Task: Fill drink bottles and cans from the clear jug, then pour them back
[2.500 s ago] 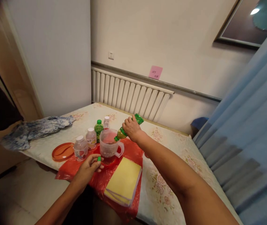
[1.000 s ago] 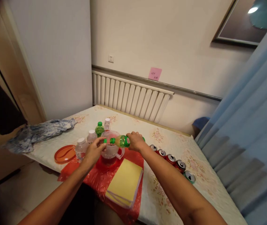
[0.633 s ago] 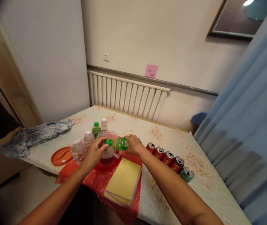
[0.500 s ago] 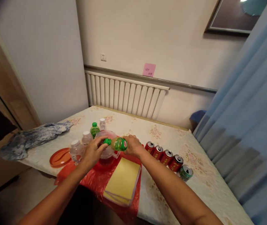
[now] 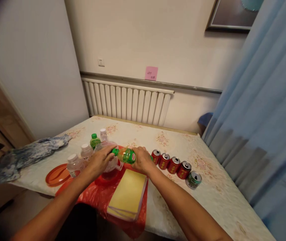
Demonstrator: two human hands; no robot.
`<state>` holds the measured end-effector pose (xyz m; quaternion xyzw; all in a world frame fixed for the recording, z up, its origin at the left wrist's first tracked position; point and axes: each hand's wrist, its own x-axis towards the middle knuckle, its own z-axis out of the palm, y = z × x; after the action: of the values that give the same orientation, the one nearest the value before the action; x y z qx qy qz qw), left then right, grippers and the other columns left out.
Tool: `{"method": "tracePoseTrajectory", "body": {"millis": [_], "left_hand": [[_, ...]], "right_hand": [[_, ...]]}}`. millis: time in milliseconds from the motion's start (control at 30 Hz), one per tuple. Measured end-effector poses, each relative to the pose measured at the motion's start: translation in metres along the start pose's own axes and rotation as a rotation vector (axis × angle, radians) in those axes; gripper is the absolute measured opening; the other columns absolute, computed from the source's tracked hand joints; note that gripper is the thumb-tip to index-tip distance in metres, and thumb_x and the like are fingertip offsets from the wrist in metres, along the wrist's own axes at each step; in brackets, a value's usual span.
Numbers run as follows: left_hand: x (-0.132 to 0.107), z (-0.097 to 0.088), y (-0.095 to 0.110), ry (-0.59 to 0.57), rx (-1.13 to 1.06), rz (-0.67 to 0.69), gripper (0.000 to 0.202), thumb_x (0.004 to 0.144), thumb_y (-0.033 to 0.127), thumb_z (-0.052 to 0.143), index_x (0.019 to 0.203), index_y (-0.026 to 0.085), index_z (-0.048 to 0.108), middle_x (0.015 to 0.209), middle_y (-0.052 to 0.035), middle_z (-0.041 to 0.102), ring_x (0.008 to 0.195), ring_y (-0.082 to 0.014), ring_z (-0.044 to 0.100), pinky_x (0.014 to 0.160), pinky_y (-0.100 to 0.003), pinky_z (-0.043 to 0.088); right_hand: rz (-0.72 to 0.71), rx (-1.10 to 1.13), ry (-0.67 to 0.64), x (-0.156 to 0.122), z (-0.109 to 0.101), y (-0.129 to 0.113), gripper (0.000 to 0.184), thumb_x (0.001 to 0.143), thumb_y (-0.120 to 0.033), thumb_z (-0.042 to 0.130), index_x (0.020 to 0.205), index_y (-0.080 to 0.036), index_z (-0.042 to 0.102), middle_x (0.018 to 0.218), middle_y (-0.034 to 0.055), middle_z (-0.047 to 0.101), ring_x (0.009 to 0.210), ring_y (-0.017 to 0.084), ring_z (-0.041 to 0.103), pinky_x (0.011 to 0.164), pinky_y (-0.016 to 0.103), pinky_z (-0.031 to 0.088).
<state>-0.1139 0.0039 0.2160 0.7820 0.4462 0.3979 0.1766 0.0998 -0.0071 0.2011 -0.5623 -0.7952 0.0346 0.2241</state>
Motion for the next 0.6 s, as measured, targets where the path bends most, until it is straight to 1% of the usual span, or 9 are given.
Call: {"method": "tracePoseTrajectory", "body": {"millis": [100, 167, 267, 333, 467, 600], "left_hand": [[0.005, 0.0, 0.005, -0.024, -0.048, -0.034, 0.044, 0.082, 0.028, 0.043, 0.121, 0.015, 0.061, 0.095, -0.0077, 0.072, 0.08, -0.0212, 0.065, 0.081, -0.035, 0.049], [0.008, -0.001, 0.01, -0.021, -0.089, -0.06, 0.046, 0.084, 0.031, 0.042, 0.123, 0.014, 0.058, 0.088, -0.0057, 0.071, 0.072, -0.0191, 0.064, 0.075, -0.033, 0.05], [0.011, -0.002, 0.016, -0.013, -0.104, -0.082, 0.044, 0.082, 0.034, 0.044, 0.117, 0.014, 0.061, 0.085, -0.0047, 0.07, 0.071, -0.0192, 0.065, 0.072, -0.032, 0.05], [0.011, -0.002, 0.019, -0.026, -0.088, -0.079, 0.041, 0.081, 0.035, 0.045, 0.112, 0.015, 0.063, 0.082, -0.0039, 0.07, 0.071, -0.0197, 0.066, 0.072, -0.032, 0.05], [0.01, -0.002, 0.02, -0.037, -0.067, -0.058, 0.037, 0.082, 0.035, 0.046, 0.109, 0.018, 0.064, 0.08, -0.0028, 0.07, 0.074, -0.0202, 0.066, 0.072, -0.032, 0.05], [0.008, -0.002, 0.02, -0.05, -0.106, -0.072, 0.037, 0.081, 0.035, 0.048, 0.111, 0.018, 0.063, 0.082, -0.0029, 0.071, 0.075, -0.0203, 0.066, 0.074, -0.032, 0.05]], "right_hand": [[-0.032, 0.079, 0.011, -0.003, 0.0, 0.001, 0.033, 0.064, -0.017, 0.066, 0.097, -0.021, 0.063, 0.088, 0.0028, 0.064, 0.081, 0.019, 0.055, 0.07, 0.026, 0.037], [-0.036, 0.124, 0.046, -0.004, 0.001, 0.001, 0.031, 0.064, -0.017, 0.066, 0.095, -0.021, 0.063, 0.084, 0.0019, 0.063, 0.076, 0.018, 0.054, 0.069, 0.026, 0.037], [0.008, 0.132, 0.135, -0.008, 0.006, 0.003, 0.038, 0.061, -0.017, 0.068, 0.099, -0.021, 0.062, 0.087, 0.0028, 0.062, 0.079, 0.019, 0.053, 0.073, 0.027, 0.038], [0.029, 0.129, 0.164, -0.011, 0.008, 0.005, 0.043, 0.06, -0.018, 0.069, 0.102, -0.022, 0.062, 0.09, 0.0035, 0.061, 0.083, 0.02, 0.053, 0.077, 0.029, 0.039], [0.041, 0.129, 0.167, -0.016, 0.006, 0.006, 0.041, 0.062, -0.02, 0.069, 0.102, -0.022, 0.062, 0.09, 0.004, 0.061, 0.084, 0.021, 0.053, 0.078, 0.03, 0.039], [-0.004, 0.165, 0.158, -0.018, 0.001, 0.004, 0.039, 0.062, -0.02, 0.069, 0.1, -0.023, 0.063, 0.087, 0.0031, 0.063, 0.079, 0.02, 0.055, 0.074, 0.029, 0.04]]}}
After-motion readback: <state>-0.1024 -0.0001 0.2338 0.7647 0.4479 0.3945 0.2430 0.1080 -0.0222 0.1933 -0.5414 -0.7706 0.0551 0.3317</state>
